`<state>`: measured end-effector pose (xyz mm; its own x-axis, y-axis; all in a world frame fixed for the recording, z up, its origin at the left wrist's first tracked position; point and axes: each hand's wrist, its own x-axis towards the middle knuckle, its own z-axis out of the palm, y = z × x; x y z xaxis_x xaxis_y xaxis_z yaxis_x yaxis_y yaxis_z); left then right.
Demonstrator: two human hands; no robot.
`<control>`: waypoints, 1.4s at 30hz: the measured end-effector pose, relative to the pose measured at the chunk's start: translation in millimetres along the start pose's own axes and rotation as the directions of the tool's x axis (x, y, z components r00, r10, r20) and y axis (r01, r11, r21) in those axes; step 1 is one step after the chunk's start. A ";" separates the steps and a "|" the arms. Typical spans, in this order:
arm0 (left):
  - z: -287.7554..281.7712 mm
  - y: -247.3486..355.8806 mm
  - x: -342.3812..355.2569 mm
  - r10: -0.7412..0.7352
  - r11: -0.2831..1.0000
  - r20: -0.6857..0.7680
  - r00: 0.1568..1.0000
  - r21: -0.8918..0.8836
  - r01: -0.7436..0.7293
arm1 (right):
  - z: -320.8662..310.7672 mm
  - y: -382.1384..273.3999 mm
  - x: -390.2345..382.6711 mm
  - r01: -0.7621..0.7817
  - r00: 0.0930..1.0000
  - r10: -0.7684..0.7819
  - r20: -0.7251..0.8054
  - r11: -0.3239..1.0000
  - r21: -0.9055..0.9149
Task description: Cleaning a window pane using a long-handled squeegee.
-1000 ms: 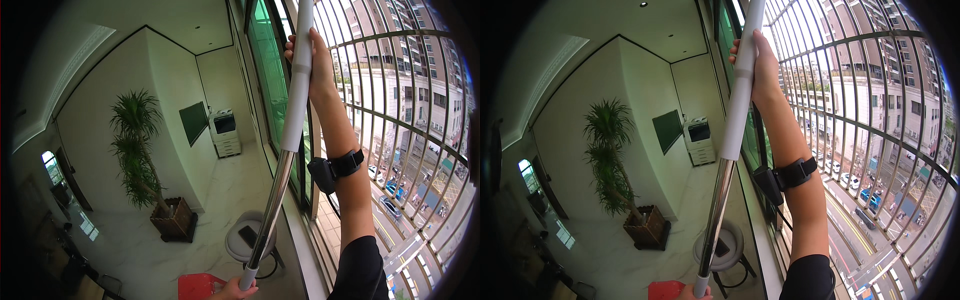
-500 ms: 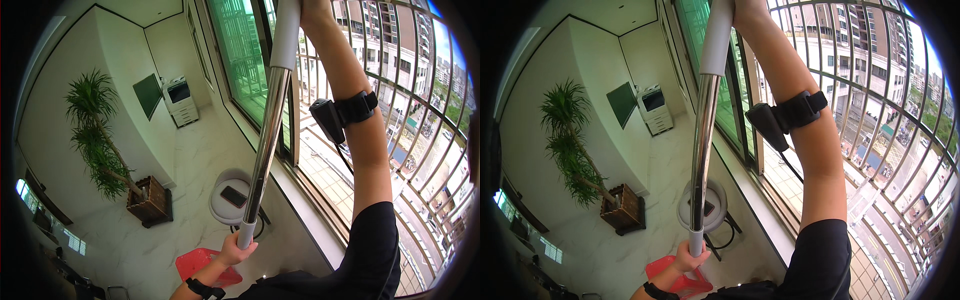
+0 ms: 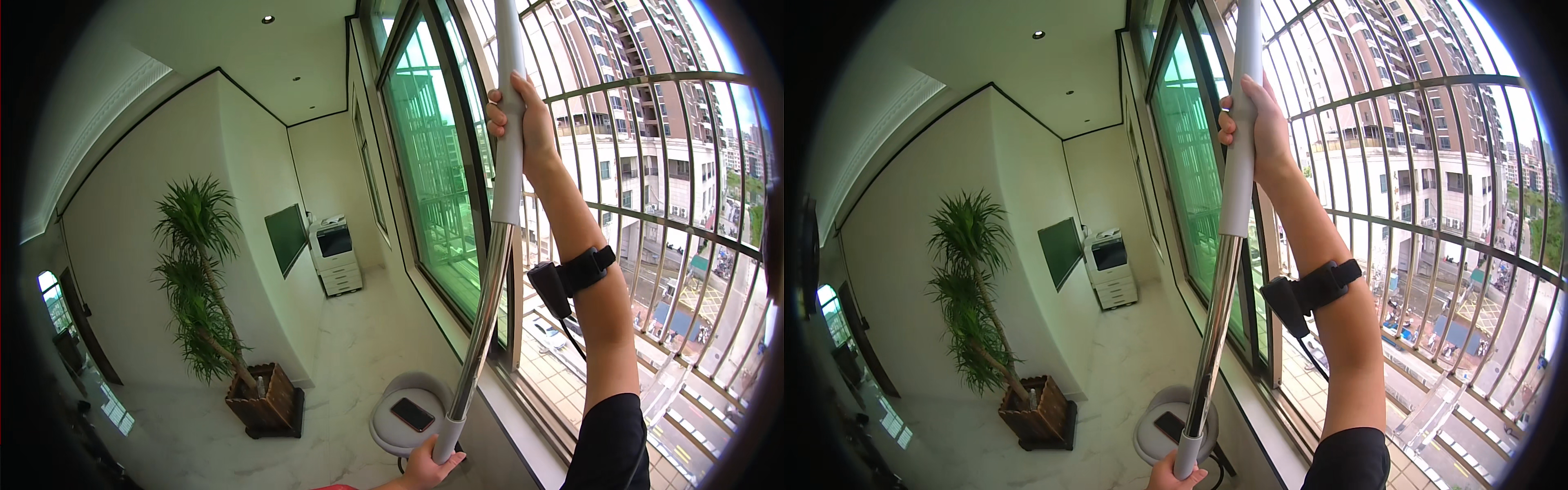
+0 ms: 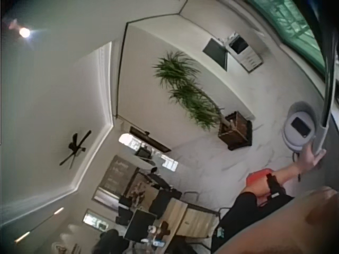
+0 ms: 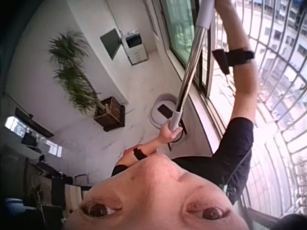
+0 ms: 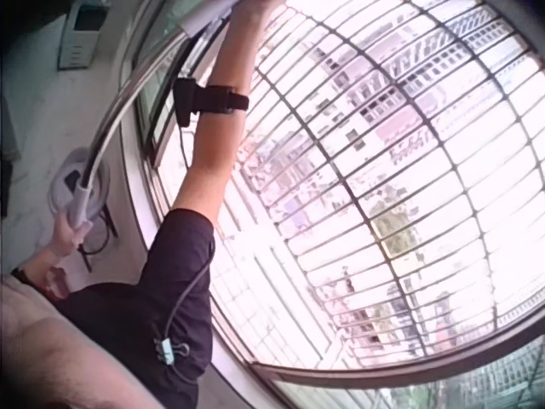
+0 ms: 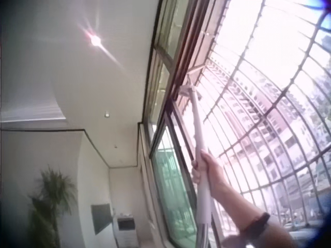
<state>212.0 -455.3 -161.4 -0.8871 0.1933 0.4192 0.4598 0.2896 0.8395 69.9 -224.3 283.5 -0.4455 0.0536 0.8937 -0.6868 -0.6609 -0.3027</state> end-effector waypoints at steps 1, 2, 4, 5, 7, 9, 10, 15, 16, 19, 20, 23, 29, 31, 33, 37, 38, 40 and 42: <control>6.3 -9.5 1.7 -0.124 0.981 0.072 0.990 -0.139 0.133 | -7.9 -0.7 4.1 -0.012 1.000 0.011 0.021 0.999 0.039; 12.9 -20.8 5.6 -0.236 0.926 0.159 0.959 -0.263 0.272 | -21.9 1.3 12.8 -0.040 0.998 0.033 0.053 0.989 0.143; 26.1 -13.0 22.1 -0.175 0.944 0.235 0.956 -0.235 0.231 | -37.9 5.1 19.5 -0.061 0.996 0.047 0.076 0.980 0.190; 30.9 -8.7 28.5 -0.115 0.956 0.327 0.938 -0.221 0.194 | -46.3 6.2 21.9 -0.086 0.993 0.067 0.093 0.972 0.217; 37.9 10.1 43.8 -0.160 0.941 0.389 0.907 -0.216 0.259 | -48.9 13.9 23.6 -0.106 0.990 0.077 0.115 0.956 0.274; 59.7 -19.2 57.0 -0.150 0.927 0.364 0.919 -0.273 0.259 | -54.4 17.7 20.7 -0.123 0.992 0.118 0.038 0.980 0.156; 66.1 25.6 65.0 -0.216 0.897 0.414 0.884 -0.274 0.347 | -69.6 10.9 19.0 -0.123 0.991 0.119 0.058 0.990 0.070; 127.8 58.2 72.7 -0.257 0.777 0.480 0.839 -0.414 0.474 | -85.9 -5.6 25.2 -0.049 0.991 0.055 0.120 0.998 -0.049; 142.9 50.4 74.9 -0.231 0.771 0.495 0.838 -0.431 0.468 | -93.0 -11.4 24.7 -0.015 0.995 0.029 0.091 0.989 -0.150; 181.8 42.9 81.1 -0.096 0.786 0.539 0.837 -0.475 0.395 | -112.0 -34.5 6.8 -0.069 0.997 0.076 0.013 0.957 -0.283; 195.6 40.2 82.6 -0.032 0.842 0.525 0.850 -0.444 0.306 | -116.4 -41.8 -7.3 -0.135 0.990 0.139 -0.012 0.927 -0.350; 227.4 58.5 85.1 0.009 0.786 0.547 0.837 -0.521 0.332 | -123.3 -61.3 -82.4 -0.290 0.949 0.315 -0.026 0.835 -0.468; 286.7 87.2 106.6 0.266 0.790 0.761 0.592 -0.524 0.319 | -142.5 -121.6 -158.9 -0.486 0.870 0.468 -0.156 0.756 -0.438; 293.1 101.1 134.5 0.377 0.813 0.815 0.441 -0.519 0.265 | -153.3 -130.8 -156.5 -0.472 0.878 0.431 -0.208 0.713 -0.518; 275.9 121.6 181.3 0.354 0.905 0.822 0.446 -0.422 0.059 | -170.0 -143.6 -155.4 -0.451 0.887 0.427 -0.176 0.719 -0.528; 212.3 181.5 295.2 0.417 0.839 0.542 0.730 -0.539 -0.079 | -198.1 -160.1 -155.3 -0.375 0.923 0.347 -0.165 0.713 -0.593; 196.1 206.6 317.4 0.488 0.807 0.486 0.725 -0.567 -0.164 | -200.4 -160.3 -152.9 -0.383 0.918 0.370 -0.145 0.726 -0.571; 180.5 260.3 350.8 0.579 0.776 0.414 0.702 -0.545 -0.318 | -204.1 -158.2 -151.2 -0.403 0.903 0.416 -0.107 0.733 -0.548; 187.6 309.7 366.9 0.652 0.729 0.391 0.650 -0.557 -0.398 | -217.2 -145.9 -148.1 -0.464 0.863 0.503 -0.057 0.741 -0.486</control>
<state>36.6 -118.9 187.5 -0.2602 0.6806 0.6849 0.6654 -0.3876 0.6379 111.3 26.8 123.3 -0.7624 -0.2430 0.5997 -0.5812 -0.1502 -0.7998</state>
